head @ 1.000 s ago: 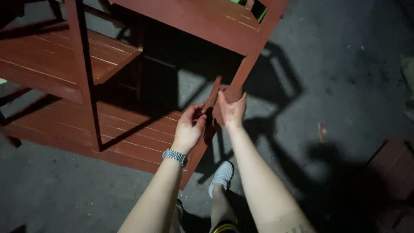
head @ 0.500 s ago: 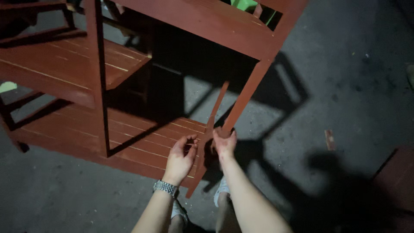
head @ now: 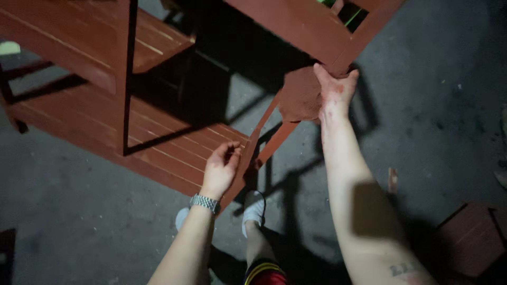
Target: The person wipes a reddish-brown stain or finish onto a wooden shelf unit using a cloth, working over the top, edges, and inner shelves. They rotate and reposition the furniture to reach other sides, and dip the cloth into a container of liquid partway through before continuing to wipe.
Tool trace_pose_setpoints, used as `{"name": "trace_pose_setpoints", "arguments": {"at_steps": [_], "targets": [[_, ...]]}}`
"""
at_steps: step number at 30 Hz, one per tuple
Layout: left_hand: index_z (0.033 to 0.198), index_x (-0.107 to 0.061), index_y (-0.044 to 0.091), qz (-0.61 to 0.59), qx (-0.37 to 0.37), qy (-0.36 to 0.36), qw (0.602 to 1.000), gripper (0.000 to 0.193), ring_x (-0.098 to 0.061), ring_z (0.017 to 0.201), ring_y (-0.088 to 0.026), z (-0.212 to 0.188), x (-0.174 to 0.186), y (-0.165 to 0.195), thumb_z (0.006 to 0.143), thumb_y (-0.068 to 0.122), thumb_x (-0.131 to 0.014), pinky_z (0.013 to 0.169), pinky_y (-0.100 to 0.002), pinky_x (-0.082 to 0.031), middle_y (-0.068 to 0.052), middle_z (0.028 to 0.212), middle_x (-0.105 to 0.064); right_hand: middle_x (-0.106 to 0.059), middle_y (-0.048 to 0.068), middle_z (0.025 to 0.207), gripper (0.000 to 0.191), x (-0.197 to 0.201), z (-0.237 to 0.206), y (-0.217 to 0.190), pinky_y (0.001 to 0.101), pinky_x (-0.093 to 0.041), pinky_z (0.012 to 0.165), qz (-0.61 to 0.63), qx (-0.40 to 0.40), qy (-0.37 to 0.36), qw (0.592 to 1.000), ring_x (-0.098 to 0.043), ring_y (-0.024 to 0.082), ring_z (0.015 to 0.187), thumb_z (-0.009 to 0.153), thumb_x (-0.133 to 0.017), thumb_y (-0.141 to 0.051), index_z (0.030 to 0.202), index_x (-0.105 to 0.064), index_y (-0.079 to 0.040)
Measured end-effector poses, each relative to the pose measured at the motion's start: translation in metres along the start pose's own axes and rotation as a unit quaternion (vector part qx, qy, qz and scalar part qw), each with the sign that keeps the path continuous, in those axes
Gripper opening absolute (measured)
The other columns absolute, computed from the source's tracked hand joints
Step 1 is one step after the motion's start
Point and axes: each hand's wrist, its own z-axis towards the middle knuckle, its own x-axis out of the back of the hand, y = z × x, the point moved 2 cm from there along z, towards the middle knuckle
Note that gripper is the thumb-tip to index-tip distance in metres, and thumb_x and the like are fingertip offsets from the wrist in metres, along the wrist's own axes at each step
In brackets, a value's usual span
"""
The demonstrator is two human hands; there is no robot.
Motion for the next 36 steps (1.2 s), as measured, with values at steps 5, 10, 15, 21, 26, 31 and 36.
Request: {"name": "trace_pose_setpoints", "arguments": {"at_steps": [5, 10, 15, 21, 26, 31, 36], "targets": [[0.118, -0.069, 0.004, 0.013, 0.057, 0.077, 0.995, 0.026, -0.069, 0.092, -0.013, -0.017, 0.016, -0.036, 0.098, 0.019, -0.065, 0.081, -0.027, -0.055, -0.006, 0.101, -0.075, -0.063, 0.02, 0.138, 0.084, -0.009, -0.003, 0.023, 0.0338, -0.053, 0.106, 0.006, 0.067, 0.018, 0.998, -0.064, 0.024, 0.121, 0.082, -0.089, -0.014, 0.145, -0.04, 0.011], [0.114, -0.071, 0.003, 0.023, 0.087, 0.1, 0.991, 0.025, -0.069, 0.091, -0.014, -0.047, 0.037, -0.092, 0.097, 0.021, -0.066, 0.082, -0.028, -0.055, -0.006, 0.1, -0.076, -0.058, 0.014, 0.141, 0.081, -0.013, -0.055, 0.11, 0.0336, -0.05, 0.103, -0.003, 0.005, 0.028, 1.0, -0.059, 0.02, 0.122, 0.085, -0.083, -0.016, 0.148, -0.036, 0.004], [0.115, -0.069, 0.001, 0.024, 0.072, 0.038, 0.996, 0.027, -0.07, 0.098, -0.012, -0.071, 0.053, -0.133, 0.096, 0.02, -0.067, 0.087, -0.028, -0.055, -0.005, 0.103, -0.076, -0.071, 0.014, 0.121, 0.056, -0.019, -0.17, 0.199, 0.0375, -0.057, 0.095, -0.091, -0.022, 0.041, 0.995, -0.067, 0.023, 0.107, 0.084, -0.084, -0.018, 0.128, -0.057, 0.002], [0.119, -0.068, 0.002, -0.007, 0.163, -0.033, 0.986, 0.029, -0.072, 0.091, -0.014, -0.089, 0.054, -0.15, 0.096, 0.019, -0.063, 0.083, -0.03, -0.058, -0.007, 0.098, -0.076, -0.067, 0.011, 0.117, 0.065, -0.032, -0.26, 0.267, 0.0367, -0.053, 0.092, -0.063, -0.036, 0.033, 0.997, -0.065, 0.023, 0.105, 0.076, -0.087, -0.015, 0.128, -0.052, 0.002], [0.117, -0.069, 0.0, 0.004, 0.114, -0.035, 0.993, 0.028, -0.071, 0.091, -0.013, -0.083, 0.061, -0.143, 0.096, 0.018, -0.062, 0.083, -0.029, -0.057, -0.007, 0.098, -0.076, -0.069, 0.012, 0.122, 0.069, -0.042, -0.303, 0.294, 0.0379, -0.053, 0.094, -0.035, -0.057, -0.04, 0.997, -0.064, 0.024, 0.107, 0.072, -0.089, -0.015, 0.13, -0.056, 0.002], [0.115, -0.07, 0.002, 0.028, 0.077, -0.005, 0.997, 0.027, -0.071, 0.089, -0.013, -0.071, 0.066, -0.127, 0.095, 0.019, -0.064, 0.08, -0.028, -0.056, -0.007, 0.095, -0.076, -0.07, 0.007, 0.12, 0.064, -0.038, -0.314, 0.295, 0.0412, -0.054, 0.089, 0.099, -0.236, -0.1, 0.961, -0.067, 0.023, 0.105, 0.074, -0.086, -0.015, 0.13, -0.057, -0.004], [0.117, -0.071, 0.007, -0.018, 0.158, -0.026, 0.987, 0.025, -0.06, 0.059, -0.013, -0.068, 0.056, -0.104, 0.097, 0.021, -0.064, 0.055, -0.029, -0.049, -0.009, 0.075, -0.067, -0.066, 0.012, 0.127, 0.067, -0.04, -0.294, 0.265, 0.0389, -0.051, 0.093, -0.023, -0.193, -0.136, 0.971, -0.063, 0.024, 0.11, 0.08, -0.084, -0.012, 0.138, -0.052, 0.001]]}}
